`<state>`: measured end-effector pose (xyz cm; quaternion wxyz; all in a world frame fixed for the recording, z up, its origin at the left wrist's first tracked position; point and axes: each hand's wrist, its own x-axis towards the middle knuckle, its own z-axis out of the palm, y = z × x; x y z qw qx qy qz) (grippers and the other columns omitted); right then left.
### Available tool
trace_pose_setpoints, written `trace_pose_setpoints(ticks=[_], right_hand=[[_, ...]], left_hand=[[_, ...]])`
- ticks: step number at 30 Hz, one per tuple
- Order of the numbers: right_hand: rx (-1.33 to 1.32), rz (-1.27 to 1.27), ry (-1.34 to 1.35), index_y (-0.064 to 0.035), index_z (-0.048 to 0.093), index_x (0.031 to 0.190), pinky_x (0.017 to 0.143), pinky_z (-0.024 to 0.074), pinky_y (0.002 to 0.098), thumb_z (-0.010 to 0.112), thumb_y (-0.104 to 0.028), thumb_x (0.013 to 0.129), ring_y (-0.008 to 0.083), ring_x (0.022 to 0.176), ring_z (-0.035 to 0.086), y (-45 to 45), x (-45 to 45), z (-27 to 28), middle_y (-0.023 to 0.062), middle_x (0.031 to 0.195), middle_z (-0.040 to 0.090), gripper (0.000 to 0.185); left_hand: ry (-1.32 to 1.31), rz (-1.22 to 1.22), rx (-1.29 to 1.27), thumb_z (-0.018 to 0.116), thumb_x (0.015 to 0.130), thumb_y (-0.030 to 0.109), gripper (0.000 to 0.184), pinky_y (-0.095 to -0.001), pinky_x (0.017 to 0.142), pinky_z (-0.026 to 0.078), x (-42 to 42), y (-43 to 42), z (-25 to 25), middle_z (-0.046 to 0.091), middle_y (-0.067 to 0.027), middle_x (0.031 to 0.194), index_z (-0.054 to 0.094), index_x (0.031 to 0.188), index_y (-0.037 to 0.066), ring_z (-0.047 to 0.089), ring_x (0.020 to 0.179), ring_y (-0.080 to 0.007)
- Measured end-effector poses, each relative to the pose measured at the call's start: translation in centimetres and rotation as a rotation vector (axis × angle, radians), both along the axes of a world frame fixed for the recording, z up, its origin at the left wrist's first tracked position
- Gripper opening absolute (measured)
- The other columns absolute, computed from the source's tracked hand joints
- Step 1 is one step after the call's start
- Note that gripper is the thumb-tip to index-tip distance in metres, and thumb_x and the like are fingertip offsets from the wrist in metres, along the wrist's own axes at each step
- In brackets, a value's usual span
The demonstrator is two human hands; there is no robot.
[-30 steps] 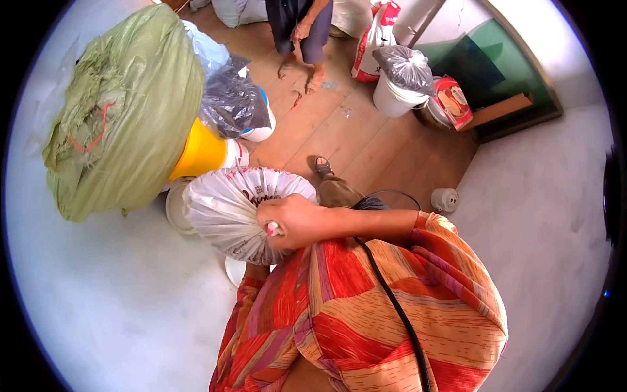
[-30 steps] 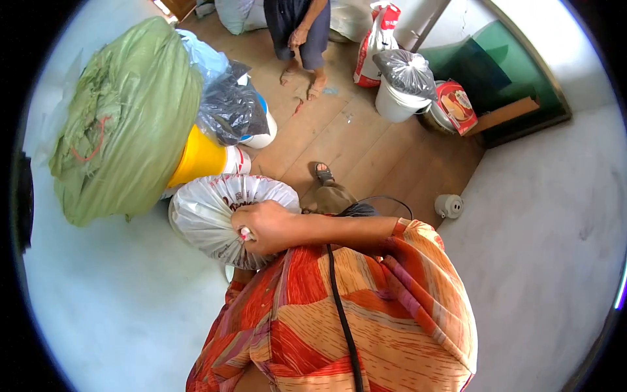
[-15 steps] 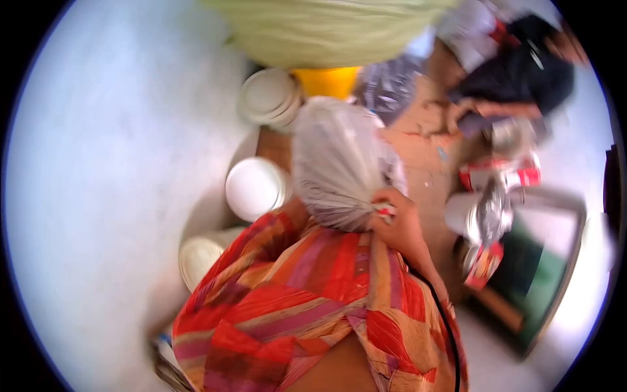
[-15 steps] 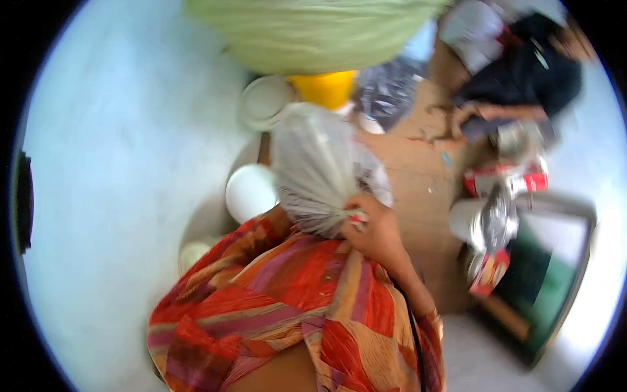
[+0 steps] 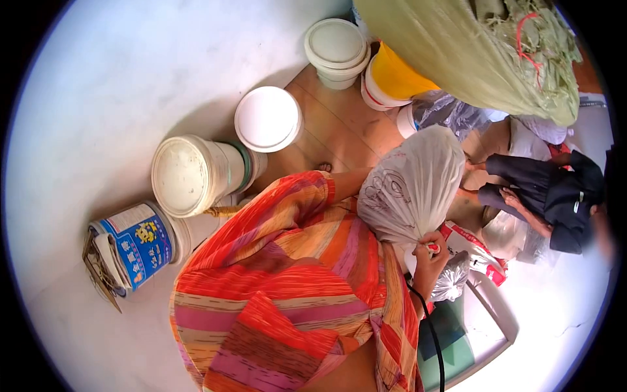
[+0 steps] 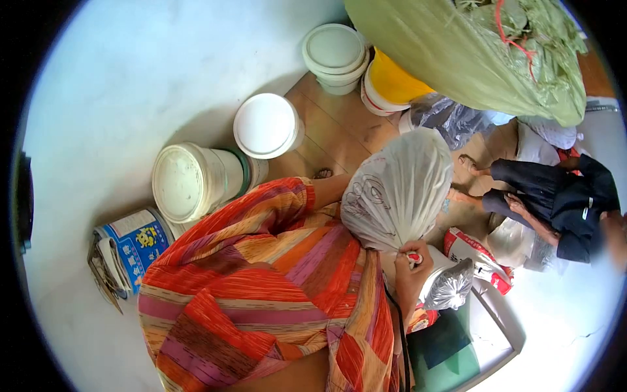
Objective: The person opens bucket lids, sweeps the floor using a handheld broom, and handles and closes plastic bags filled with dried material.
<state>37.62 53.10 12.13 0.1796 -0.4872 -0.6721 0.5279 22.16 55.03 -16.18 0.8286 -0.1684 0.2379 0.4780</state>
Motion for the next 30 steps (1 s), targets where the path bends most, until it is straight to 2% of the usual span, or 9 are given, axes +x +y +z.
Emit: trace_pose_setpoints(ticks=[6,7,10,11,13,14,19,27,30], right_hand=[[-0.044,-0.043,0.017,-0.0013,0.049,0.069,0.051,0.0325,0.0201,0.049,-0.004,0.064,0.0074,0.055,0.041,0.3,0.5,-0.2,0.0001,0.061,0.044,0.006],[-0.065,-0.077,0.009,-0.0012,0.05,0.069,0.053,0.0314,0.0204,0.048,-0.003,0.064,0.0078,0.057,0.04,0.2,0.4,-0.3,0.0,0.062,0.044,0.006],[-0.095,-0.271,0.061,-0.0006,0.05,0.072,0.05,0.0332,0.0197,0.047,-0.005,0.065,0.0082,0.052,0.042,0.0,0.7,-1.0,0.0009,0.058,0.042,0.009],[-0.139,-0.405,0.188,-0.0008,0.051,0.078,0.049,0.0324,0.0198,0.049,-0.005,0.068,0.008,0.051,0.039,0.0,1.4,-2.0,0.0001,0.059,0.042,0.011],[-0.125,-0.516,0.204,-0.002,0.052,0.081,0.049,0.0319,0.0198,0.05,-0.005,0.07,0.0075,0.051,0.037,0.0,4.0,-6.4,-0.0008,0.06,0.04,0.012],[-0.125,-0.603,0.235,-0.0032,0.053,0.083,0.048,0.0314,0.0199,0.051,-0.006,0.071,0.007,0.05,0.035,0.0,4.8,-7.5,-0.0018,0.06,0.039,0.012],[-0.337,-0.884,0.332,-0.0071,0.056,0.083,0.044,0.03,0.0188,0.055,-0.006,0.071,0.0041,0.047,0.034,4.2,8.8,-8.4,-0.0043,0.061,0.039,0.013],[-0.35,-1.301,0.077,-0.011,0.051,0.072,0.041,0.0308,0.02,0.058,-0.013,0.069,0.0043,0.046,0.037,-2.9,16.9,-15.5,-0.0052,0.058,0.041,0.008],[-0.317,-1.477,0.149,-0.0099,0.053,0.075,0.042,0.0311,0.0212,0.059,-0.014,0.068,0.0067,0.047,0.038,-6.4,19.2,-16.5,-0.0032,0.06,0.043,0.01]], left_hand=[[-0.048,0.077,0.295,0.045,0.088,0.031,0.037,-0.0386,0.09,0.042,-0.7,-0.5,-3.0,0.054,-0.0096,0.114,0.05,0.114,0.004,0.051,0.103,-0.0245],[0.022,0.05,-0.079,0.052,0.086,0.026,0.028,-0.0336,0.078,0.046,-2.2,-1.3,0.0,0.059,-0.0078,0.098,0.057,0.099,0.003,0.055,0.089,-0.02],[0.147,0.15,-0.336,0.054,0.085,0.026,0.025,-0.0322,0.07,0.047,-5.6,-4.6,1.2,0.06,-0.0073,0.089,0.058,0.093,0.003,0.056,0.08,-0.0181],[0.361,0.098,-0.157,0.053,0.084,0.024,0.022,-0.0327,0.071,0.047,-6.5,-6.2,0.5,0.059,-0.0075,0.091,0.056,0.09,0.002,0.056,0.081,-0.0186],[0.401,0.146,-0.074,0.053,0.083,0.021,0.017,-0.0317,0.069,0.048,-8.0,-9.2,-4.0,0.058,-0.0059,0.087,0.056,0.088,0.004,0.056,0.078,-0.0179],[0.241,0.24,-0.19,0.055,0.083,0.02,0.016,-0.0301,0.066,0.048,-8.5,-10.1,-6.0,0.058,-0.0042,0.082,0.058,0.089,0.006,0.056,0.073,-0.0167],[0.405,0.21,-0.41,0.054,0.083,0.016,0.016,-0.0299,0.069,0.047,-9.4,-10.4,-2.1,0.057,-0.0023,0.088,0.055,0.098,0.011,0.055,0.077,-0.0162],[0.43,0.104,-0.378,0.052,0.085,0.012,0.017,-0.0303,0.072,0.049,-13.2,-12.1,-1.3,0.058,-0.0029,0.088,0.056,0.101,0.009,0.056,0.078,-0.0154],[0.481,0.026,-0.344,0.051,0.085,0.011,0.017,-0.0307,0.072,0.049,-14.7,-10.5,-0.6,0.059,-0.0027,0.089,0.056,0.102,0.01,0.056,0.079,-0.0148]])
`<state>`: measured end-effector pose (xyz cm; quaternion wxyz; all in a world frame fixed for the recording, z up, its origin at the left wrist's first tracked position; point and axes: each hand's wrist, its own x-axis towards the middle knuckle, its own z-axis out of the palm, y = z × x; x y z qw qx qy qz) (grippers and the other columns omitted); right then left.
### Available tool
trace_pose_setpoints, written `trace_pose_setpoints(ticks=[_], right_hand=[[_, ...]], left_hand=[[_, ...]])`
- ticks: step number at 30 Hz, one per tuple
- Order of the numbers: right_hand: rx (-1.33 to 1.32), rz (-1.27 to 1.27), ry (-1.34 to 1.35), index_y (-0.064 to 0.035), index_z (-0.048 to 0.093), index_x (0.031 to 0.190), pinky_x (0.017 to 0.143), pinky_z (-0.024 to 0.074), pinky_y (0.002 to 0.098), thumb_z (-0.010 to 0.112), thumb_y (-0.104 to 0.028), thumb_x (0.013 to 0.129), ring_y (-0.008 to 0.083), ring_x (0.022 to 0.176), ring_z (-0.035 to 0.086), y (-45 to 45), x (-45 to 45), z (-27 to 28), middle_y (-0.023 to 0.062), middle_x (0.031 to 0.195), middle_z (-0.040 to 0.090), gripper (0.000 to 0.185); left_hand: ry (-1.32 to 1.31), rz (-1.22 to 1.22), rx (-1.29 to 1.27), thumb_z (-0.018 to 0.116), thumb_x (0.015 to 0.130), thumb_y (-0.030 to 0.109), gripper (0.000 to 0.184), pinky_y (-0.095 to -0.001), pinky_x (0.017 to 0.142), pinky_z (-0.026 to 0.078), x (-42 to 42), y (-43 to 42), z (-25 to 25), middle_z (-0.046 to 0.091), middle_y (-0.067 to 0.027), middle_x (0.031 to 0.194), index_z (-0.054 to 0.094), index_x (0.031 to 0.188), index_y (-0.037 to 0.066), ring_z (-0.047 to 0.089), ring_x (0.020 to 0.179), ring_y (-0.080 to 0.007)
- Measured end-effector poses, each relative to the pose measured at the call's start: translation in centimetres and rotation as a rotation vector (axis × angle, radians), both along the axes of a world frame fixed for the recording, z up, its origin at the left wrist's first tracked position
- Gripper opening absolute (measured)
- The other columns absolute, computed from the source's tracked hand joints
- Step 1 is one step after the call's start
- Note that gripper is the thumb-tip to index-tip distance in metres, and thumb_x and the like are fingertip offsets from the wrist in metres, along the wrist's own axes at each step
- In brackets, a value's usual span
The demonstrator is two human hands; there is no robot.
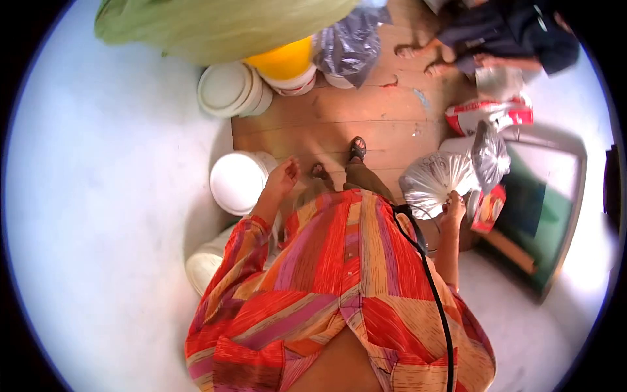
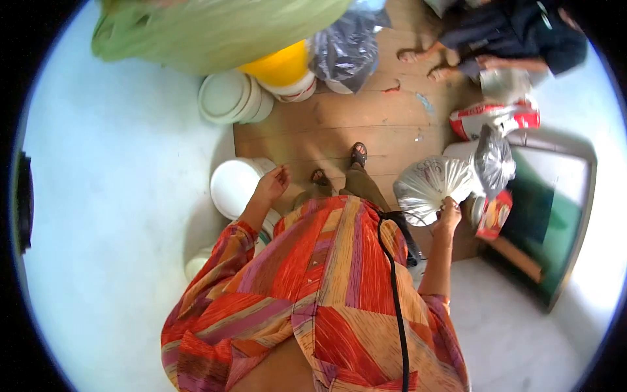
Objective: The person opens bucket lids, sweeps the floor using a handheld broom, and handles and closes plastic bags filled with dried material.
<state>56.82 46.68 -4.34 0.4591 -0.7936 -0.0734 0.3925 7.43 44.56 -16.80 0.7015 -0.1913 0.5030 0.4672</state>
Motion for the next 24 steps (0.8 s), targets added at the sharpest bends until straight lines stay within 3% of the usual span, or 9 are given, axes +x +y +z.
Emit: trace_pose_setpoints(ticks=[7,10,14,17,18,20,21,24], right_hand=[[-0.028,-0.339,-0.012,-0.0111,0.052,0.07,0.042,0.0299,0.0195,0.06,-0.015,0.069,0.0054,0.045,0.037,-10.0,2.5,0.6,-0.0048,0.055,0.042,0.009],[-0.063,-0.381,0.103,-0.0109,0.05,0.068,0.041,0.0296,0.0196,0.06,-0.017,0.07,0.0064,0.045,0.037,-14.0,4.0,-1.0,-0.0034,0.055,0.041,0.012],[-0.077,-0.648,0.226,-0.0085,0.05,0.067,0.038,0.0286,0.0204,0.058,-0.017,0.072,0.0082,0.042,0.035,-18.4,8.8,-4.4,-0.002,0.054,0.04,0.013],[-0.173,-0.611,0.211,-0.0113,0.044,0.057,0.031,0.0243,0.0231,0.055,-0.015,0.073,0.009,0.033,0.032,-21.9,13.2,-8.3,-0.0023,0.045,0.035,0.019],[-0.182,-0.58,0.223,-0.0068,0.049,0.061,0.037,0.0313,0.0258,0.056,-0.017,0.069,0.0124,0.04,0.039,-23.5,14.7,-9.5,0.0009,0.051,0.042,0.014],[-0.351,-0.54,0.201,-0.0066,0.05,0.062,0.039,0.0314,0.0261,0.055,-0.018,0.068,0.0122,0.042,0.039,-24.3,16.4,-8.8,0.0016,0.052,0.043,0.014],[-0.353,-0.11,0.01,-0.0054,0.051,0.061,0.041,0.0325,0.028,0.054,-0.02,0.069,0.0132,0.046,0.042,-28.5,18.4,-13.0,0.0026,0.053,0.046,0.016],[-0.383,0.161,-0.226,-0.0024,0.052,0.059,0.045,0.034,0.0306,0.049,-0.02,0.07,0.015,0.05,0.045,-30.3,21.3,-12.5,0.0043,0.055,0.049,0.021]], left_hand=[[0.094,-0.263,-0.024,0.053,0.084,0.01,0.012,-0.0296,0.068,0.05,-2.3,5.0,-0.7,0.059,-0.002,0.084,0.057,0.095,0.009,0.057,0.074,-0.0138],[0.172,-0.354,-0.025,0.053,0.084,0.012,0.009,-0.0283,0.066,0.05,-0.1,6.7,-0.5,0.058,-0.0015,0.081,0.057,0.092,0.011,0.057,0.073,-0.0132],[0.177,-0.441,0.045,0.052,0.084,0.012,0.009,-0.0281,0.066,0.05,5.4,8.4,-0.3,0.058,-0.0012,0.078,0.057,0.091,0.011,0.057,0.073,-0.0137],[0.198,-0.513,0.018,0.05,0.084,0.012,0.011,-0.028,0.066,0.05,12.1,8.6,-0.2,0.058,-0.0015,0.08,0.057,0.092,0.011,0.056,0.072,-0.0143],[0.201,-0.549,-0.019,0.049,0.084,0.012,0.013,-0.028,0.066,0.05,14.8,9.1,-0.5,0.058,-0.002,0.082,0.057,0.094,0.01,0.056,0.071,-0.0147],[0.24,-0.625,-0.04,0.049,0.084,0.012,0.015,-0.0279,0.066,0.05,20.9,9.7,-0.7,0.057,-0.0026,0.085,0.056,0.097,0.01,0.056,0.071,-0.0149],[0.269,-0.71,-0.066,0.049,0.084,0.012,0.018,-0.0279,0.065,0.05,24.0,9.6,-0.9,0.056,-0.0032,0.089,0.054,0.101,0.01,0.055,0.072,-0.0152],[0.301,-0.97,0.115,0.051,0.083,0.016,0.025,-0.0267,0.064,0.049,34.6,10.6,-0.1,0.055,-0.0041,0.092,0.051,0.107,0.009,0.055,0.073,-0.0142]])
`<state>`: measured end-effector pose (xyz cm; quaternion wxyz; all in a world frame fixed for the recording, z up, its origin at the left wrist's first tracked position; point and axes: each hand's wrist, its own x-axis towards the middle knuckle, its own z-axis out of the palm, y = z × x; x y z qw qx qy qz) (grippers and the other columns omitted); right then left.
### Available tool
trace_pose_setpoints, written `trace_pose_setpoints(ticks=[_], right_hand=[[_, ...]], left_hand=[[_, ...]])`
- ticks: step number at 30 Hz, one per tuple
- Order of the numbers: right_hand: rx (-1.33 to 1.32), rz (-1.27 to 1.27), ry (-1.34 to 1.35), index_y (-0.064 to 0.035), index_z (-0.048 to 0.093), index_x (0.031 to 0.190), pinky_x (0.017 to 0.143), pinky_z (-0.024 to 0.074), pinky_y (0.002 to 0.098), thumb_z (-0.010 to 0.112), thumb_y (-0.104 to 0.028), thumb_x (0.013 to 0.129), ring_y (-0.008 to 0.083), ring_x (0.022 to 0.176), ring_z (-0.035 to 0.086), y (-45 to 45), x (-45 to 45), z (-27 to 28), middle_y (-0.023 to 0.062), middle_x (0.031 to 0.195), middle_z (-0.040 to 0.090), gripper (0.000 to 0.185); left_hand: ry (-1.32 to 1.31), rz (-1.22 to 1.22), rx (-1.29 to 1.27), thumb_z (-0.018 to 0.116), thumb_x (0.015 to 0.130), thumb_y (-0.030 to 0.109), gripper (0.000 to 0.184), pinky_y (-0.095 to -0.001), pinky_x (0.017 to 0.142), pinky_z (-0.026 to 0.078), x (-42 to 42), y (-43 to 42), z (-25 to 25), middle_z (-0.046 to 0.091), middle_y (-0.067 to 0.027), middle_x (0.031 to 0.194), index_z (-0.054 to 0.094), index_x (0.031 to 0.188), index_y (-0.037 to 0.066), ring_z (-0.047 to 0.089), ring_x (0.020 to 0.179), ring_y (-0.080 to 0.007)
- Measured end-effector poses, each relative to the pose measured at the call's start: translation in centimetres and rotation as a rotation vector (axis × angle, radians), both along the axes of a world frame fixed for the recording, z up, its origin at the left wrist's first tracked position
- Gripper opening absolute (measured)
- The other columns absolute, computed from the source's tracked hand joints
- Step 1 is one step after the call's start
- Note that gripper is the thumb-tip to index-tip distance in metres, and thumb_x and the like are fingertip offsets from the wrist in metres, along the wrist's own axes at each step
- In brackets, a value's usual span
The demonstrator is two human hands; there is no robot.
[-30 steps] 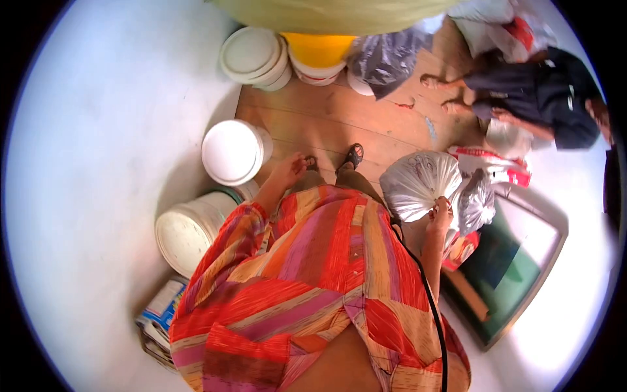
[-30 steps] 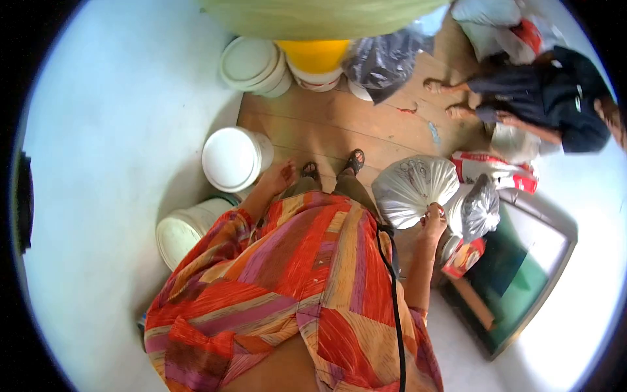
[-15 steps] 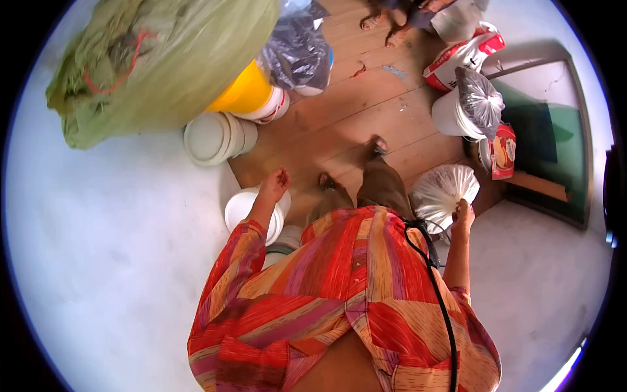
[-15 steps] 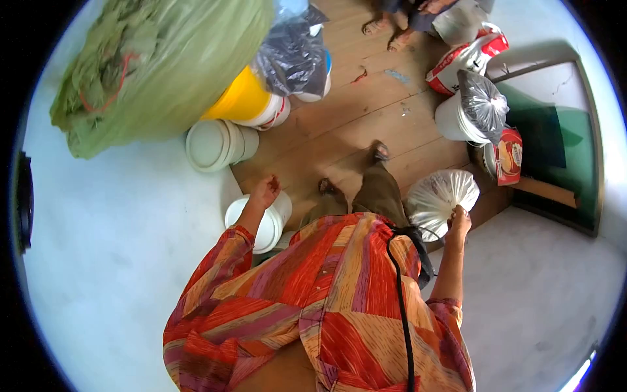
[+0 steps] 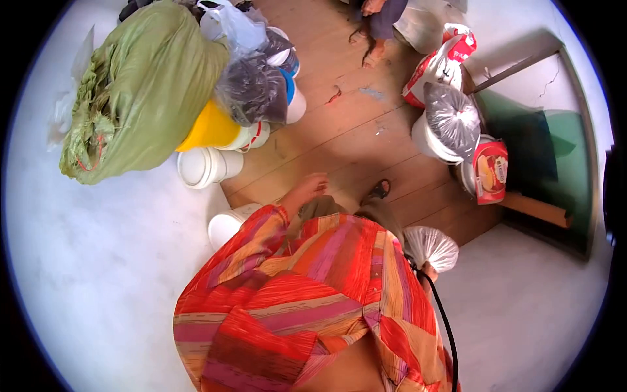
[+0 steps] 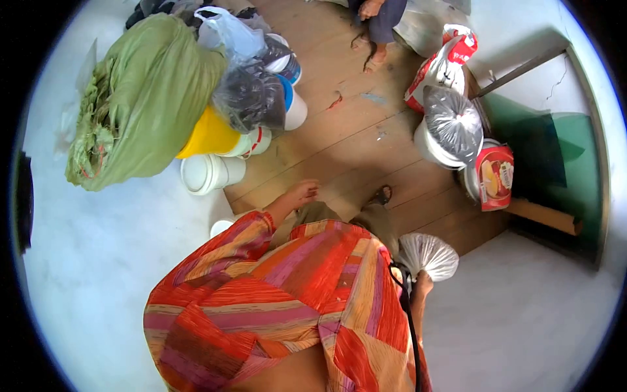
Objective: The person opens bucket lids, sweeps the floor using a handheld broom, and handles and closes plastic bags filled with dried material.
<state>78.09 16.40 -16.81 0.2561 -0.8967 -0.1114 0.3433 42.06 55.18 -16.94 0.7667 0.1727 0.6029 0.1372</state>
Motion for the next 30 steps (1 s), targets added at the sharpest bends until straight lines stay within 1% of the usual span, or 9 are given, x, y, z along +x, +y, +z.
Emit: trace_pose_setpoints(ticks=[2,6,8,10,15,20,23,26,30], right_hand=[[-0.058,0.102,0.032,-0.0005,0.053,0.06,0.047,0.0354,0.0314,0.049,-0.02,0.069,0.0158,0.05,0.046,0.0,2.2,2.2,0.0056,0.055,0.05,0.022],[-0.243,-0.526,0.28,0.0027,0.054,0.064,0.05,0.0387,0.0341,0.054,-0.022,0.067,0.0181,0.055,0.05,-4.0,4.5,-2.3,0.0118,0.062,0.055,0.025],[-0.272,0.327,-0.004,0.0031,0.055,0.075,0.051,0.04,0.0344,0.056,-0.02,0.067,0.0214,0.059,0.051,-10.0,5.2,-7.6,0.0084,0.063,0.053,0.024],[-0.044,-0.96,0.473,0.0003,0.055,0.076,0.049,0.0386,0.0337,0.056,-0.022,0.068,0.0213,0.056,0.049,-6.6,4.1,-5.7,0.0062,0.062,0.052,0.023],[-0.044,-0.607,0.343,-0.0013,0.055,0.073,0.042,0.0312,0.0276,0.057,-0.022,0.067,0.0129,0.046,0.042,-3.1,3.0,0.9,0.0039,0.062,0.05,0.022],[-0.005,-0.95,0.368,-0.0043,0.053,0.063,0.041,0.0309,0.0273,0.058,-0.02,0.067,0.0108,0.044,0.041,-3.8,1.5,-0.5,0.0012,0.056,0.049,0.017],[-0.055,-1.15,0.35,-0.0061,0.051,0.06,0.04,0.0304,0.0266,0.058,-0.018,0.067,0.0108,0.042,0.04,-1.4,2.3,1.3,0.001,0.054,0.047,0.016],[-0.042,-0.982,0.364,-0.0054,0.052,0.067,0.039,0.0302,0.0249,0.059,-0.015,0.067,0.011,0.043,0.04,4.4,4.4,8.4,0.0003,0.053,0.044,0.011],[-0.095,-1.412,0.411,-0.0056,0.053,0.073,0.043,0.0391,0.0325,0.06,-0.012,0.064,0.0193,0.046,0.049,6.1,5.0,8.3,0.0056,0.059,0.051,0.014]], left_hand=[[-0.006,-0.183,0.084,0.052,0.083,0.018,0.027,-0.025,0.06,0.048,6.9,1.0,1.3,0.056,-0.004,0.09,0.052,0.108,0.008,0.055,0.072,-0.0123],[-0.028,-0.471,0.199,0.053,0.083,0.017,0.03,-0.025,0.062,0.048,16.8,2.6,0.9,0.058,-0.0058,0.091,0.052,0.11,0.003,0.055,0.073,-0.0114],[-0.009,-0.687,0.369,0.053,0.08,0.017,0.029,-0.0254,0.054,0.046,20.6,3.3,0.9,0.058,-0.0049,0.086,0.054,0.106,0.003,0.055,0.067,-0.0108],[-0.017,-0.716,0.395,0.053,0.076,0.014,0.028,-0.0262,0.052,0.046,23.3,4.0,-0.4,0.06,-0.0075,0.075,0.059,0.1,0.002,0.056,0.06,-0.0123],[0.04,-0.968,0.454,0.053,0.075,0.012,0.022,-0.0295,0.056,0.048,28.5,6.6,-2.9,0.063,-0.0091,0.072,0.063,0.093,0.003,0.06,0.065,-0.0154],[0.189,-1.182,1.071,0.05,0.078,0.015,0.018,-0.0404,0.072,0.046,37.0,8.5,-4.5,0.062,-0.0158,0.086,0.065,0.081,0.006,0.059,0.08,-0.0329],[0.188,-1.193,1.121,0.054,0.078,0.017,0.019,-0.0406,0.075,0.045,43.3,9.8,-6.4,0.061,-0.0137,0.085,0.06,0.094,0.009,0.057,0.083,-0.0331],[0.341,-1.116,1.335,0.062,0.075,0.02,0.039,-0.0403,0.084,0.041,49.0,11.6,-7.0,0.053,-0.0164,0.102,0.05,0.109,0.006,0.05,0.099,-0.0324],[0.497,-1.208,1.311,0.069,0.068,0.026,0.067,-0.0415,0.091,0.037,55.4,15.9,-7.4,0.046,-0.0184,0.111,0.036,0.122,0.003,0.043,0.106,-0.0334]])
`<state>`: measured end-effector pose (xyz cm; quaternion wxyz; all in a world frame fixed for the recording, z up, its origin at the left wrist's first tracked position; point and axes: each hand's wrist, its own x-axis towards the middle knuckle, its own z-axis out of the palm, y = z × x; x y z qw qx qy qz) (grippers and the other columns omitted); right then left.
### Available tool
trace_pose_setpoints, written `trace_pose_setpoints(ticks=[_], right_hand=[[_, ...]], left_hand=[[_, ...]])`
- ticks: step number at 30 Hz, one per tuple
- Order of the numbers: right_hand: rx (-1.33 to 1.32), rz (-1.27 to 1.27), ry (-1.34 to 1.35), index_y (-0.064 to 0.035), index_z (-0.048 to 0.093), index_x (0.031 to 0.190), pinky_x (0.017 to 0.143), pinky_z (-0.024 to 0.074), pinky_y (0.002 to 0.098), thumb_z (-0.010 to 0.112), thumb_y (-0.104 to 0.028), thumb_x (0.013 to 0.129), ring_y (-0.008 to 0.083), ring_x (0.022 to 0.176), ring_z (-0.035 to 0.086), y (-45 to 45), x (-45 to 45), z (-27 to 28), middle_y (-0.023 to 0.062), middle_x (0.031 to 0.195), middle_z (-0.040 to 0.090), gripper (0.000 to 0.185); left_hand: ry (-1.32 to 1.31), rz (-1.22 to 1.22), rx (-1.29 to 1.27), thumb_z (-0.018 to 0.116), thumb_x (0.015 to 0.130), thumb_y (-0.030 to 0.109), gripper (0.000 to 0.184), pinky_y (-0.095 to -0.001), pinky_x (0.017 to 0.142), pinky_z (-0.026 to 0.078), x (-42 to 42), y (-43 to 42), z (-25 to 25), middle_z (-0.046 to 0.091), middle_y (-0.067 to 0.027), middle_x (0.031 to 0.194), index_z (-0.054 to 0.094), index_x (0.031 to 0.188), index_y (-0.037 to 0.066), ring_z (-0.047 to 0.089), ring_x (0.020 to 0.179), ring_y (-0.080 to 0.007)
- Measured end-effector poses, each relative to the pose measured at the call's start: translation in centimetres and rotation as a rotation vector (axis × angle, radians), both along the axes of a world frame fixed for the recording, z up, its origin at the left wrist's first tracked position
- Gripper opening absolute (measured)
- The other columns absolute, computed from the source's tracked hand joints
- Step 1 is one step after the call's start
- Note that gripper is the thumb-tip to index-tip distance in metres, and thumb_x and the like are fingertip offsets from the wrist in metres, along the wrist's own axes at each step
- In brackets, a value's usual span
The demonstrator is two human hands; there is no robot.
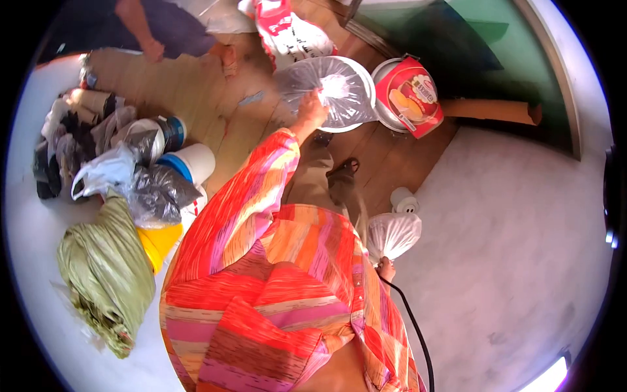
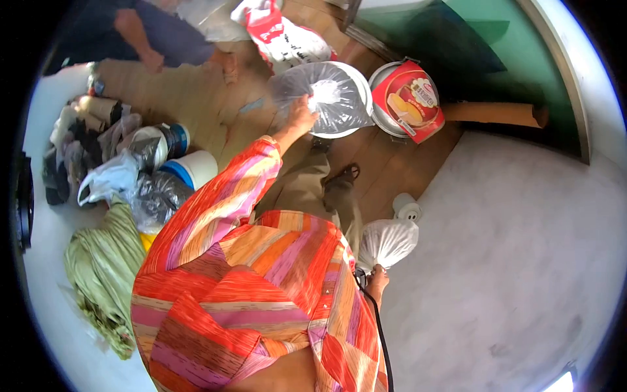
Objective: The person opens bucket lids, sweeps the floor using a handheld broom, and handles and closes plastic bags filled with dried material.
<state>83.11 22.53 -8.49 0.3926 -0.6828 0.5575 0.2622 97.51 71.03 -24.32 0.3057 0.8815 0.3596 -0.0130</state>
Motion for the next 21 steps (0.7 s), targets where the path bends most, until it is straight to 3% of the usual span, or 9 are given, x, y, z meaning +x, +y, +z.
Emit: trace_pose_setpoints(ticks=[1,4,8,10,12,15,16,18,21], right_hand=[[0.032,0.152,-0.064,-0.0051,0.052,0.072,0.04,0.0363,0.0296,0.059,-0.012,0.064,0.0154,0.044,0.045,0.5,-0.2,-0.1,0.0036,0.058,0.048,0.013],[-0.045,0.035,0.027,-0.0046,0.056,0.075,0.039,0.0343,0.0257,0.058,-0.015,0.067,0.0113,0.044,0.041,1.4,-0.2,0.4,0.0002,0.059,0.046,0.013],[0.0,0.175,0.035,-0.0034,0.058,0.08,0.041,0.0376,0.0241,0.06,-0.019,0.068,0.01,0.047,0.044,0.7,0.7,0.2,0.0001,0.061,0.049,0.019],[0.004,0.221,0.02,-0.003,0.058,0.081,0.042,0.0389,0.0234,0.061,-0.02,0.069,0.0094,0.048,0.045,0.5,-0.2,1.2,0.0003,0.062,0.049,0.021],[0.041,0.234,-0.021,-0.0028,0.059,0.083,0.044,0.0413,0.0235,0.061,-0.022,0.07,0.0094,0.051,0.047,1.1,0.4,2.2,0.0001,0.062,0.05,0.023],[0.079,0.33,-0.057,-0.0029,0.059,0.078,0.045,0.0418,0.0241,0.06,-0.023,0.071,0.0096,0.051,0.047,1.2,0.7,2.8,0.0003,0.062,0.05,0.022],[0.103,0.394,-0.091,-0.0028,0.059,0.075,0.045,0.0418,0.0245,0.059,-0.024,0.071,0.0096,0.051,0.046,1.4,1.0,2.8,0.0003,0.062,0.05,0.021],[0.126,0.444,-0.094,-0.003,0.056,0.067,0.044,0.0404,0.0256,0.056,-0.024,0.074,0.0097,0.05,0.045,1.4,1.3,2.6,0.0009,0.06,0.049,0.022],[0.244,0.704,-0.255,-0.0028,0.05,0.056,0.043,0.0374,0.0273,0.049,-0.025,0.079,0.0101,0.046,0.043,0.6,1.6,2.4,0.0013,0.051,0.046,0.032]], left_hand=[[0.069,-0.057,0.014,0.07,0.067,0.026,0.07,-0.0405,0.091,0.037,1.3,1.0,-0.1,0.046,-0.0179,0.111,0.035,0.123,0.003,0.042,0.107,-0.0322],[0.129,-0.168,0.077,0.072,0.064,0.027,0.079,-0.0385,0.09,0.038,2.3,1.7,-1.3,0.046,-0.0161,0.114,0.03,0.126,0.002,0.044,0.107,-0.0305],[0.288,-0.138,0.095,0.075,0.061,0.03,0.084,-0.0393,0.087,0.04,3.9,1.0,-2.1,0.049,-0.0151,0.111,0.029,0.127,0.005,0.049,0.103,-0.0306],[0.301,-0.144,0.146,0.073,0.061,0.028,0.063,-0.0396,0.082,0.042,3.7,1.6,-2.0,0.053,-0.0129,0.098,0.043,0.112,0.008,0.053,0.096,-0.0292],[0.239,-0.106,0.158,0.067,0.064,0.024,0.047,-0.0404,0.08,0.043,3.6,2.6,-4.2,0.054,-0.0125,0.097,0.049,0.104,0.007,0.055,0.09,-0.0292],[0.201,-0.206,0.065,0.061,0.067,0.02,0.033,-0.0414,0.076,0.043,3.7,3.6,-1.5,0.054,-0.0132,0.093,0.054,0.096,0.007,0.056,0.088,-0.0286],[0.083,-0.268,0.1,0.061,0.064,0.017,0.03,-0.0418,0.074,0.042,3.4,3.6,-1.4,0.053,-0.0118,0.094,0.056,0.091,0.007,0.054,0.087,-0.0293],[-0.202,-0.276,0.454,0.058,0.064,0.013,0.027,-0.0417,0.073,0.042,2.1,2.7,-2.6,0.052,-0.0102,0.094,0.057,0.09,0.008,0.051,0.085,-0.0295],[-0.123,-0.252,0.467,0.055,0.067,0.012,0.024,-0.0416,0.073,0.042,1.6,2.0,-2.8,0.051,-0.0088,0.094,0.057,0.091,0.008,0.049,0.084,-0.0293]])
